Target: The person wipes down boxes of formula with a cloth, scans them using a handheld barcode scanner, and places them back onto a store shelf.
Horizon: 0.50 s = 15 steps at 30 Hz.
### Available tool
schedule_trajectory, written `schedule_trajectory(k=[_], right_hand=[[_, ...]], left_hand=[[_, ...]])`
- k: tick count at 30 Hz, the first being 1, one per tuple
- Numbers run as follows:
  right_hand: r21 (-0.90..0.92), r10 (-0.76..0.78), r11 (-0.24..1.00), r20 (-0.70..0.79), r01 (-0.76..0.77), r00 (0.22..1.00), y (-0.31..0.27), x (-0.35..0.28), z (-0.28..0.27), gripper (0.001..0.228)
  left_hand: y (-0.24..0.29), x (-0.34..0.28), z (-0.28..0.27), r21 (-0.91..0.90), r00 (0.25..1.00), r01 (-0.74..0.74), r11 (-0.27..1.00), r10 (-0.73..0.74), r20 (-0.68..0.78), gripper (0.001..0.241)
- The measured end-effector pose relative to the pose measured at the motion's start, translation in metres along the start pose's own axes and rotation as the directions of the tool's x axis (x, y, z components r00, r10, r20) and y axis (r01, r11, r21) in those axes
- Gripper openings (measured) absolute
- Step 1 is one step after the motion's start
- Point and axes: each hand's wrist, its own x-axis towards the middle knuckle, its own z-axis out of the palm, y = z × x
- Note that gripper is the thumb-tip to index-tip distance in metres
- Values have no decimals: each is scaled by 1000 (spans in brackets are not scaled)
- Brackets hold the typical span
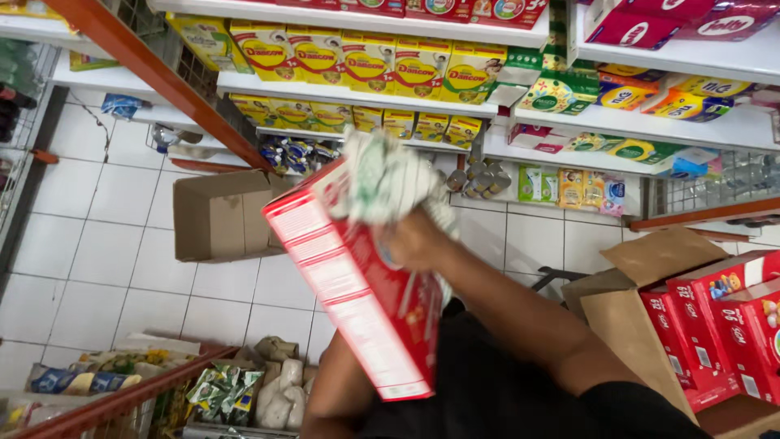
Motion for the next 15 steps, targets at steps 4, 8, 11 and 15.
schedule_trajectory(k=[4,8,11,15], right_hand=[[-69,-48,996,118,56,992,72,-21,15,22],[270,-249,910,-250,314,936,23,-97,15,54],[308,-363,857,-205,412,909,4,-104,-8,51],[451,-310,799,-259,398,915,30,-35,-30,46]], left_hand=[[0,34,-8,-32,1000,-8,999,8,2,58],[-5,24,-30,-50,999,23,998,-22,27,53],[-32,39,-58,-109,993,74,991,-63,105,49],[-63,67,-43,-70,970,132,989,-114,216,43]])
